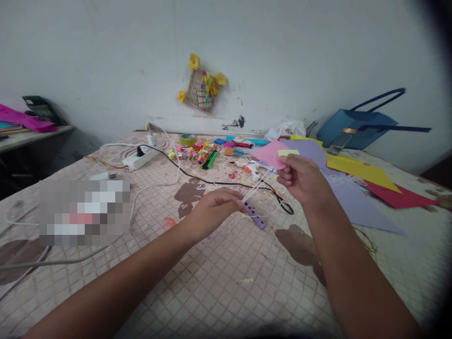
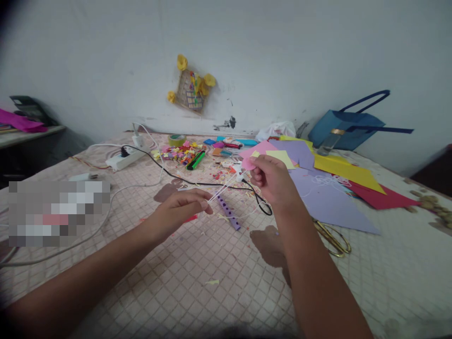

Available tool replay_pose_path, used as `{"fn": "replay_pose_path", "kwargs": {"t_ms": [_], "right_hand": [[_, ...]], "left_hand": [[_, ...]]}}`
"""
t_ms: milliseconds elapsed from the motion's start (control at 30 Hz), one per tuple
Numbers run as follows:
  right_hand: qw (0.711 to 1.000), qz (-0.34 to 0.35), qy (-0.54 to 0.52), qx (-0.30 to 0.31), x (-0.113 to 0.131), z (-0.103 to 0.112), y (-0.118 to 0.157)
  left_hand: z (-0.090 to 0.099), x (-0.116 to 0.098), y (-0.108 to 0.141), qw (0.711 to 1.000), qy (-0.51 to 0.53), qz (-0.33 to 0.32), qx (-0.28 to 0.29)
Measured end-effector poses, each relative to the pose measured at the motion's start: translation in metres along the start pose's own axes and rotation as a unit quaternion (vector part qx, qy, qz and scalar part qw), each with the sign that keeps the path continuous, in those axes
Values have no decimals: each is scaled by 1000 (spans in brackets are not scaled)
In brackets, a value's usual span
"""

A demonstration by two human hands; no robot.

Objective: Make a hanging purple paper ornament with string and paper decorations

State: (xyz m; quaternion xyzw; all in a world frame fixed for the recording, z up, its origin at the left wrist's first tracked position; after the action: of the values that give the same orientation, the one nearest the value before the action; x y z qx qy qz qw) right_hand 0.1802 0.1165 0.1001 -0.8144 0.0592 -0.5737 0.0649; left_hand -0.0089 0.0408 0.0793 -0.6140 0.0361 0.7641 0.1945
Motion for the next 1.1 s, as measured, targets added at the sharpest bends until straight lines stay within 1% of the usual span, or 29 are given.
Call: {"fn": "replay_pose_path", "kwargs": {"t_ms": [233, 467, 767, 1100], "right_hand": [[1000, 7, 3, 5, 2, 0, 0], [1000, 9, 6, 6, 2, 2, -2], [1000, 10, 11, 9, 2, 2, -1], [1000, 10, 21, -9, 2, 9, -5]], "left_hand": [[0, 1, -1, 1000, 2, 2, 4], [0, 1, -1, 1000, -20, 8, 6], [2, 2, 0, 1000, -23, 12, -2], [0, -2, 2, 1000, -16, 1, 1]]}}
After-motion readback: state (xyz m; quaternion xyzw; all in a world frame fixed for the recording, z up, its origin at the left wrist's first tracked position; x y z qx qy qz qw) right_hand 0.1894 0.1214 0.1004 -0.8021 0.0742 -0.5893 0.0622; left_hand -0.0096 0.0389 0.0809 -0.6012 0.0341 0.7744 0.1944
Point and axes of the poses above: each hand's wrist, its own y-axis away from the middle knuckle, its own z-axis out of the back of the hand, x = y × z, the point moved 8 cm from there along -y, towards the middle knuckle, and after that the axes turned 1 degree about -y, right-handed, at the moved point
